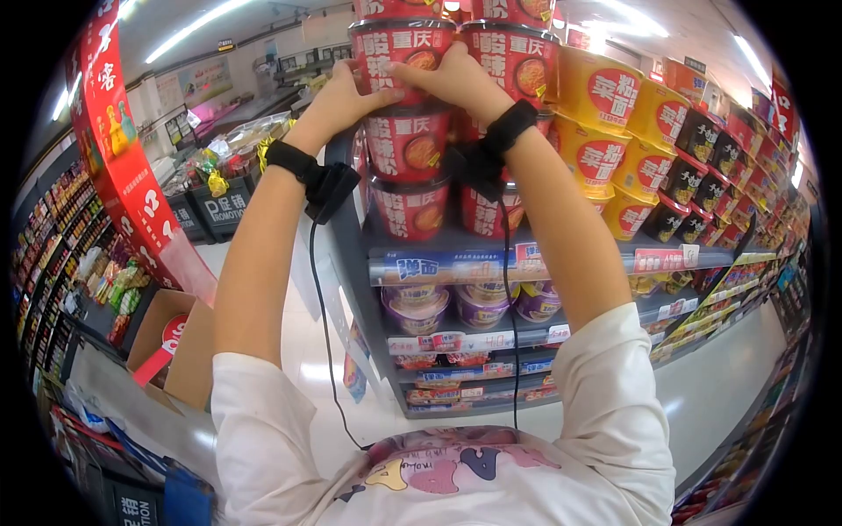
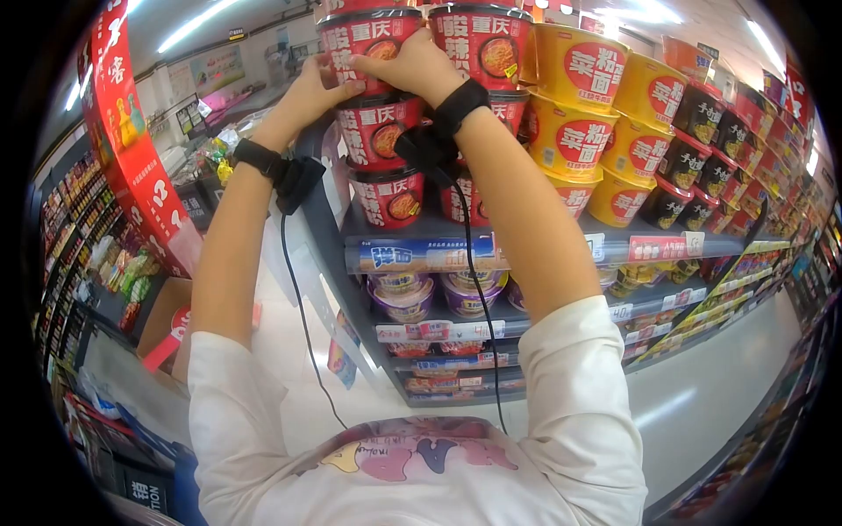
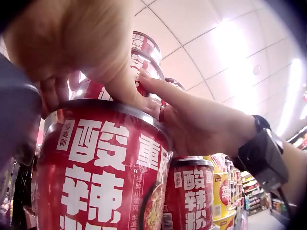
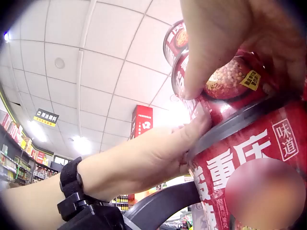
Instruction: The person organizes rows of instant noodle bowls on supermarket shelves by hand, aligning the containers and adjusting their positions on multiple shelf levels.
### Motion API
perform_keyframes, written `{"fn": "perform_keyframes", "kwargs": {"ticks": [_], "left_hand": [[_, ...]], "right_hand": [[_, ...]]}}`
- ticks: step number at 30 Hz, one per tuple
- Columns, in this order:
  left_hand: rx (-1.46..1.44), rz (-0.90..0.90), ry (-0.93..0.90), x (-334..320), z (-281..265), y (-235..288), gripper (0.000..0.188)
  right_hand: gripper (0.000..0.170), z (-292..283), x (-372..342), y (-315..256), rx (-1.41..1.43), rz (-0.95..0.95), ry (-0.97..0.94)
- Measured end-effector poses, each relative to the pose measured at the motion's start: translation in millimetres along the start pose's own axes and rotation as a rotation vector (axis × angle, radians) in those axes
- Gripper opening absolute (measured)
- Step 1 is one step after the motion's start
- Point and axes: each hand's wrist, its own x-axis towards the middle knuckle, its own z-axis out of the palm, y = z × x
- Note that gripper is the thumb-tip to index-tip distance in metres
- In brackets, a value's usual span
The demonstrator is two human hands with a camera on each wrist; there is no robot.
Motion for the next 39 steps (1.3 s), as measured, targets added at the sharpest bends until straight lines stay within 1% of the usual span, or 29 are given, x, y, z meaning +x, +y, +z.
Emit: {"fn": "perform_keyframes", "kwargs": {"ticks": [1, 2, 4, 5, 6, 7, 8, 9, 10, 13, 14, 17, 18, 21, 25, 26, 29, 30, 32, 35, 39], "left_hand": [[0.054, 0.01, 0.013, 0.0, -1.0, -2.0, 0.108], [0.004, 0.004, -0.02, -2.1, -2.7, -4.8, 0.104], [-0.097, -0.003, -0.083, -6.6, -9.0, -4.4, 0.094], [-0.156, -0.003, -0.11, -4.2, -11.9, -11.4, 0.086], [-0.215, -0.002, -0.135, -0.9, -16.2, -16.6, 0.078], [-0.273, -0.002, -0.16, 0.6, -20.2, -22.7, 0.07], [-0.289, -0.004, -0.185, -0.2, -22.1, -29.8, 0.067], [-0.305, -0.006, -0.209, -6.1, -24.0, -23.0, 0.063], [-0.323, -0.008, -0.233, -9.5, -26.4, -17.5, 0.06], [-0.272, 0.003, -0.309, -8.3, -34.5, -12.4, 0.058], [-0.248, 0.001, -0.278, 1.9, -30.9, -27.8, 0.056], [-0.338, 0.048, -0.315, 6.8, -30.4, -27.5, 0.056], [-0.286, 0.068, -0.295, 8.0, -29.4, -26.0, 0.058], [-0.245, -0.021, -0.273, 11.1, -29.7, -21.6, 0.059], [-0.357, 0.016, -0.221, 6.5, -27.0, -27.5, 0.059], [-0.328, 0.023, -0.221, 6.7, -26.4, -29.8, 0.06], [-0.277, 0.028, -0.217, 7.1, -27.4, -26.2, 0.061], [-0.287, 0.021, -0.213, 9.4, -26.0, -28.9, 0.062], [-0.281, 0.011, -0.216, 15.4, -23.4, -32.8, 0.06], [-0.265, -0.017, -0.145, 14.2, -19.2, -31.6, 0.059], [-0.264, -0.019, -0.186, 15.3, -21.3, -29.7, 0.057]], "right_hand": [[0.087, -0.1, 0.4, -0.6, 0.018, -0.022, -0.006], [0.076, -2.5, -2.6, 0.9, 0.082, 0.0, -0.017], [0.073, -12.2, -9.5, -9.2, 0.108, 0.004, -0.073], [0.071, -17.2, -12.3, -14.1, 0.119, 0.004, -0.101], [0.063, -22.4, -16.5, -20.2, 0.163, -0.001, -0.14], [0.062, -22.7, -18.4, -20.9, 0.149, 0.019, -0.126], [0.062, -22.1, -18.9, -21.3, 0.135, 0.038, -0.113], [0.061, -21.4, -17.9, -20.3, 0.122, 0.057, -0.101], [0.072, -20.1, -14.0, -15.8, 0.248, -0.033, -0.183], [0.103, -17.5, -13.0, -12.9, -0.001, 0.1, -0.062], [0.116, -19.0, -12.6, -13.6, -0.032, 0.136, -0.098], [0.116, -18.8, -15.6, -21.4, -0.137, 0.134, -0.051], [0.116, -19.0, -17.9, -22.6, -0.091, 0.12, -0.058], [0.116, -16.8, -15.4, -22.8, -0.108, 0.17, -0.094], [0.109, -17.4, -12.1, -18.8, -0.102, 0.154, -0.129], [0.098, -15.8, -11.1, -14.1, -0.141, 0.13, -0.076], [0.086, -19.4, -14.4, -22.3, 0.066, 0.141, -0.152], [0.076, -20.2, -16.0, -27.5, 0.082, 0.184, -0.158], [0.074, -19.4, -20.1, -32.3, 0.122, 0.183, -0.151], [0.072, -18.2, -25.1, -41.4, 0.137, 0.194, -0.154], [0.073, -19.9, -22.7, -33.9, 0.128, 0.212, -0.152]]}}
